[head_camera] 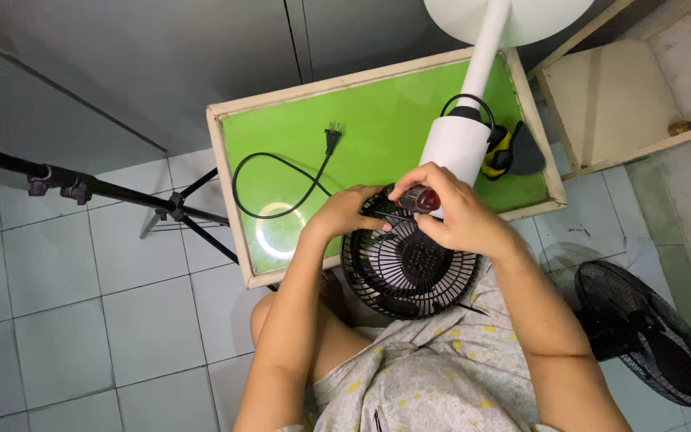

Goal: The person uses a screwdriver to tighten screws on a white electric fan placed on a green table, then wipes the fan and a nearby black fan with a yellow cloth.

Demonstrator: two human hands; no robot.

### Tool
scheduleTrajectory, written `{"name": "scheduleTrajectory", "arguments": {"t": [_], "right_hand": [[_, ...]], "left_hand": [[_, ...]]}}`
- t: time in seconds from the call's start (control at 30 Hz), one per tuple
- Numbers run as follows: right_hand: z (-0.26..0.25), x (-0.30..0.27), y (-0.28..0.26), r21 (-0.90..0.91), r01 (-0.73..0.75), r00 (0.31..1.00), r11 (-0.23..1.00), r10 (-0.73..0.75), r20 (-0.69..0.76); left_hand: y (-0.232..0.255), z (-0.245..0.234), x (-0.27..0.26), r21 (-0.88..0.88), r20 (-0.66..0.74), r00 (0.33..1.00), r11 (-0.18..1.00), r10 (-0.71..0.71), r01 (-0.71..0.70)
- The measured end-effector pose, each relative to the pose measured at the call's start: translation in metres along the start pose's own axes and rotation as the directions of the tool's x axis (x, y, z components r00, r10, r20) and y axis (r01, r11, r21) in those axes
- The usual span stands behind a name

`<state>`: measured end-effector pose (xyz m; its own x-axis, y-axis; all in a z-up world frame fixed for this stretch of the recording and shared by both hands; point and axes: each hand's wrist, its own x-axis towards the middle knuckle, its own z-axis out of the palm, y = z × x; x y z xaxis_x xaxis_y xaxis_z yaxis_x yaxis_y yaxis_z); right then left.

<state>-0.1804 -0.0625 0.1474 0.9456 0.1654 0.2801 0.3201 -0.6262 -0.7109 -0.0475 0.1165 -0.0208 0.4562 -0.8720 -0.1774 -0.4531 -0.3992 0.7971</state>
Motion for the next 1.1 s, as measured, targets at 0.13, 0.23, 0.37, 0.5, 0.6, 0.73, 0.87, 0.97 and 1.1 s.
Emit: {"name": "scheduleTrajectory", "arguments": {"t": [0.13,0.23,0.37,0.5,0.6,0.73,0.87,0.97,1.1], "right_hand": [[0.012,-0.009,-0.01,-0.227,-0.076,0.986,0.971,0.04,-0.161],[0.01,-0.015,-0.014,-0.345,-0.13,0.973,0.93,0.054,-0.223],[0.002,-0.015,-0.011,-0.28,0.044,0.986,0.959,-0.087,-0.141],[0.01,-0.01,-0.009,-0.385,-0.003,0.971,0.923,-0.09,-0.223],[0.02,-0.015,-0.013,-0.45,-0.228,0.951,0.863,0.099,-0.292],[0.017,-0.014,-0.016,-0.352,-0.121,0.956,0.928,0.013,-0.293],[0.021,-0.01,-0.017,-0.541,-0.025,0.927,0.84,-0.183,-0.327],[0.033,-0.01,-0.013,-0.328,-0.298,0.932,0.897,0.199,-0.302],[0.035,-0.016,-0.001,-0.133,-0.157,0.947,0.979,0.112,-0.3]], "left_hand": [[-0.002,0.002,0.001,-0.009,-0.007,1.0,1.0,-0.002,0.002],[-0.001,0.0,0.0,-0.011,0.003,0.999,0.999,-0.033,0.033],[0.002,-0.001,-0.002,-0.04,-0.006,1.0,0.999,-0.022,0.022],[0.003,-0.006,0.0,-0.043,0.003,0.998,0.998,-0.055,0.056],[0.002,-0.004,0.002,-0.036,0.004,0.999,0.998,-0.044,0.044],[0.0,-0.005,0.003,-0.039,0.006,1.0,0.999,-0.029,0.029],[0.0,-0.006,0.005,-0.033,0.016,0.999,0.999,-0.035,0.036],[0.002,-0.006,0.004,-0.055,0.026,0.999,0.997,-0.047,0.048],[0.0,-0.005,0.001,-0.053,0.014,0.999,0.997,-0.049,0.049]]}}
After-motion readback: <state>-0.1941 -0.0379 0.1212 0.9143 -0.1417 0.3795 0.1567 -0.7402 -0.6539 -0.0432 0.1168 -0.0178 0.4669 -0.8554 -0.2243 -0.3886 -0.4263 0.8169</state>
